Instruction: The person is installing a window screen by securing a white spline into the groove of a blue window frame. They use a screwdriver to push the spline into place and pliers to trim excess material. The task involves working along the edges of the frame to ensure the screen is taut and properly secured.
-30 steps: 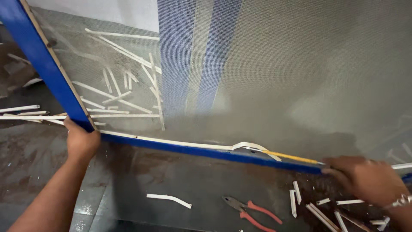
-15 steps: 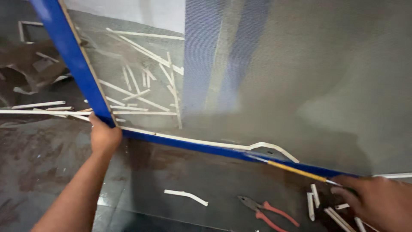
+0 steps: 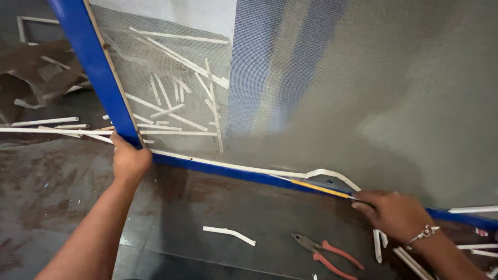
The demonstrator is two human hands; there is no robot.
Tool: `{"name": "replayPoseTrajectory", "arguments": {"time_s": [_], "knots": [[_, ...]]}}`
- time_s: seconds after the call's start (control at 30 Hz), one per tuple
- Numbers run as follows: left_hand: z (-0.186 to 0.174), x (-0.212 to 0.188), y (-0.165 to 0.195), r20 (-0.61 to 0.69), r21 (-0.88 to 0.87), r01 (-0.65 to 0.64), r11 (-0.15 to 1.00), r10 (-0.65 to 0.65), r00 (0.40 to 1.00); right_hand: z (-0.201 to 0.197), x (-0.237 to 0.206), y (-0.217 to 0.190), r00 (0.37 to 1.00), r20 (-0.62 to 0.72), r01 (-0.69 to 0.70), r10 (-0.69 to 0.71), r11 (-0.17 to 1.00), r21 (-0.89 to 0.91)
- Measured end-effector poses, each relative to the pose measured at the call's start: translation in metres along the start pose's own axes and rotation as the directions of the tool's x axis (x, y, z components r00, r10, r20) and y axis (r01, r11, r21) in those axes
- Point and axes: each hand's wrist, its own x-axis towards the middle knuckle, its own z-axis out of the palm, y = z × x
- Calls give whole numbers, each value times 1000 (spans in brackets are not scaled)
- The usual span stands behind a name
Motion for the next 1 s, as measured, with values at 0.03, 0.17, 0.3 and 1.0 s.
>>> {"name": "replayPoseTrajectory", "arguments": {"time_s": [0.03,0.17,0.3,1.0], "knots": [[1,0,-1,-7,0,-22,1000,22,1000,15,7,1,988,-99,127,-120,990,66],[-1,-3,1,-5,-100,-34,994,34,999,65,48,0,955,-220,228,-201,968,107],[-6,-5,2,13,-112,-36,993,38,999,78,65,-15,908,-343,272,-241,961,44],[-14,-5,5,57,-143,-41,989,49,997,-24,30,-68,976,78,193,-203,974,117]]}}
